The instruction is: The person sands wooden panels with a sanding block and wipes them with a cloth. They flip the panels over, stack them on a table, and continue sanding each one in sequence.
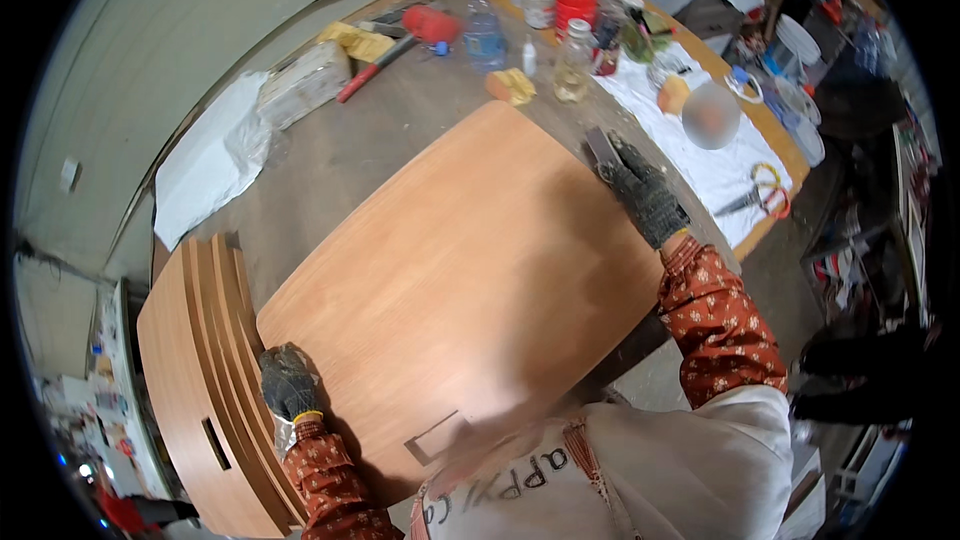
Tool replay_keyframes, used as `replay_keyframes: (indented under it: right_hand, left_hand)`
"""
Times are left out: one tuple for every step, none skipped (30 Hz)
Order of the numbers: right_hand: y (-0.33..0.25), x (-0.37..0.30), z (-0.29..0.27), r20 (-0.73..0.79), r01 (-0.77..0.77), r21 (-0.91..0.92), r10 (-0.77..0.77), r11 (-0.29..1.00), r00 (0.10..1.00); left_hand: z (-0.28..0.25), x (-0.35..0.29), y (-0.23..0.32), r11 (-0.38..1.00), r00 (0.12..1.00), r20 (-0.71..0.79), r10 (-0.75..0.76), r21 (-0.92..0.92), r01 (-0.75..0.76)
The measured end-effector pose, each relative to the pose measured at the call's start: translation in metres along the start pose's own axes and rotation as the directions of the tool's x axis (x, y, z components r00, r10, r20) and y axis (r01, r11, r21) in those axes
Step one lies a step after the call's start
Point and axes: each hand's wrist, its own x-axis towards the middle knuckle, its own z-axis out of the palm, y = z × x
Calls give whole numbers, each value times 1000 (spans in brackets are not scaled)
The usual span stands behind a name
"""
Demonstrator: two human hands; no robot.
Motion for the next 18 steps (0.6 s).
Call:
replay_keyframes:
  right_hand:
    - [11, -9, -2, -48, 19, 87, -15, 996, 999]
    - [26, -19, -2, -100, 44, 172, -27, 984, 995]
    - [31, -27, -4, -128, 30, 193, -6, 981, 992]
    - [36, -36, -9, -163, 19, 214, 17, 977, 986]
    - [38, -51, -16, -185, -47, 183, 81, 982, 979]
    - [38, -67, -19, -193, -112, 160, 142, 981, 971]
    - [27, -87, -20, -218, -110, 241, 164, 964, 962]
    - [7, -111, -23, -257, -108, 309, 193, 945, 947]
    - [-5, -132, -23, -272, -99, 384, 214, 918, 938]
    - [2, -153, -22, -286, -52, 287, 137, 957, 948]
    - [14, -171, -20, -288, -3, 188, 58, 982, 956]
    - [13, -181, -15, -295, 17, 232, 54, 973, 954]
    - [12, -191, -10, -300, 37, 272, 48, 962, 953]
    - [0, -194, 0, -319, 21, 433, 132, 901, 938]
    - [10, -191, -1, -261, 104, 628, 82, 771, 962]
    - [18, -187, 0, -185, 140, 814, 23, 564, 982]
    - [26, -183, 1, -109, 114, 933, -34, 340, 993]
    - [9, -162, -6, -129, 176, 746, -120, 642, 984]
  left_hand:
    - [5, 6, 3, 1000, 1000, -10, 3, 0, -3]
    - [9, 13, 8, 998, 997, -35, 69, -1, -69]
    - [15, 20, 12, 996, 995, -35, 94, 7, -94]
    - [23, 29, 20, 992, 992, -36, 123, 9, -123]
    - [31, 40, 30, 988, 988, -37, 153, 10, -152]
    - [33, 51, 37, 984, 985, 6, 170, 47, -170]
    - [37, 62, 51, 979, 980, 37, 195, 51, -197]
    - [48, 72, 75, 971, 969, 79, 232, 41, -236]
    - [49, 79, 87, 966, 962, 112, 248, 48, -254]
    - [60, 92, 92, 934, 929, 131, 345, 44, -354]
    - [78, 105, 95, 894, 887, 149, 436, 41, -446]
    - [102, 118, 99, 878, 874, 89, 478, -78, -472]
    - [120, 125, 107, 849, 863, 24, 504, -196, -490]
    - [110, 105, 153, 806, 810, 24, 586, -113, -581]
    - [89, 69, 204, 750, 749, 28, 662, -25, -661]
    - [82, 44, 227, 683, 686, -10, 727, -85, -725]
    - [77, 19, 245, 609, 620, -49, 783, -141, -780]
    - [64, -8, 260, 538, 548, -75, 833, -121, -834]
